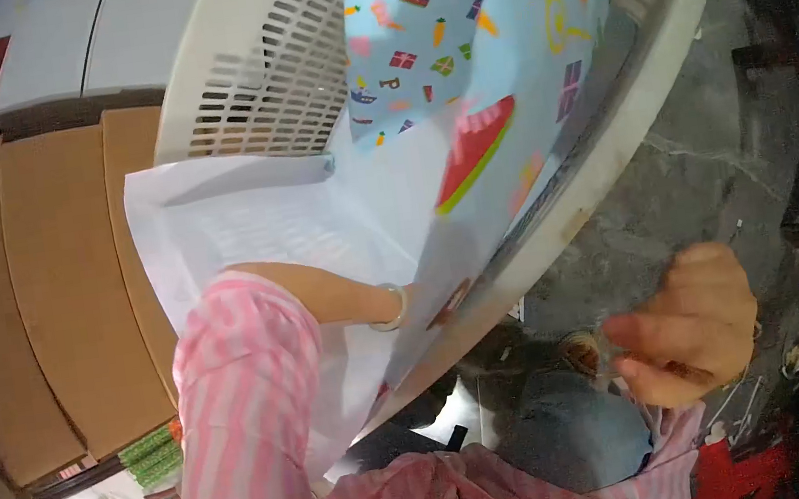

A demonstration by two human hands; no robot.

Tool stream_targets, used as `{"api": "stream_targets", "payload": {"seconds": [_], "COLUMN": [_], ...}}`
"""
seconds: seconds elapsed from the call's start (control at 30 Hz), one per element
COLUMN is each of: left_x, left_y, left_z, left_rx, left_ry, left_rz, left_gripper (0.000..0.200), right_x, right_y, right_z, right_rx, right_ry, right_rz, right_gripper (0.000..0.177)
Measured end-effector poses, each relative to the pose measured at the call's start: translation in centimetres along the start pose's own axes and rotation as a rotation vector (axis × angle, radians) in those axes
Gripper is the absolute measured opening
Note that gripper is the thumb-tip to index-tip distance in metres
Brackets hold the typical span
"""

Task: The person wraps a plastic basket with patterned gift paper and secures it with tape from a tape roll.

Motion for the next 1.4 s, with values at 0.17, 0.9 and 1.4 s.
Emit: {"api": "stream_targets", "payload": {"seconds": [0.17, 0.9, 1.4], "left_x": [-2.1, 1.5, 22.1], "left_y": [-0.7, -3.7, -13.3], "left_z": [-2.0, -3.1, 9.9], "left_rx": [0.150, 0.727, 0.562], "left_ry": [-0.075, -0.233, -0.102], "left_rz": [-0.013, 0.106, 0.284], "left_gripper": [0.045, 0.037, 0.040], "right_x": [0.8, 1.0, 1.1], "right_y": [-0.8, 4.0, 7.8], "right_z": [1.9, 2.1, 1.1], "right_rx": [-0.043, -0.040, -0.224], "right_ry": [0.089, 0.289, 0.293], "right_rz": [-0.002, -0.116, -0.096], "right_gripper": [0.017, 0.028, 0.053]}}
Point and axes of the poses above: each hand's wrist, its own x-axis away from the middle knuckle, its own y-axis out of the palm, z = x × y, the point moved 10 cm from there along -x, towards the middle knuckle, and after that the axes turned 5 degrees about y, right-handed, at the moved point
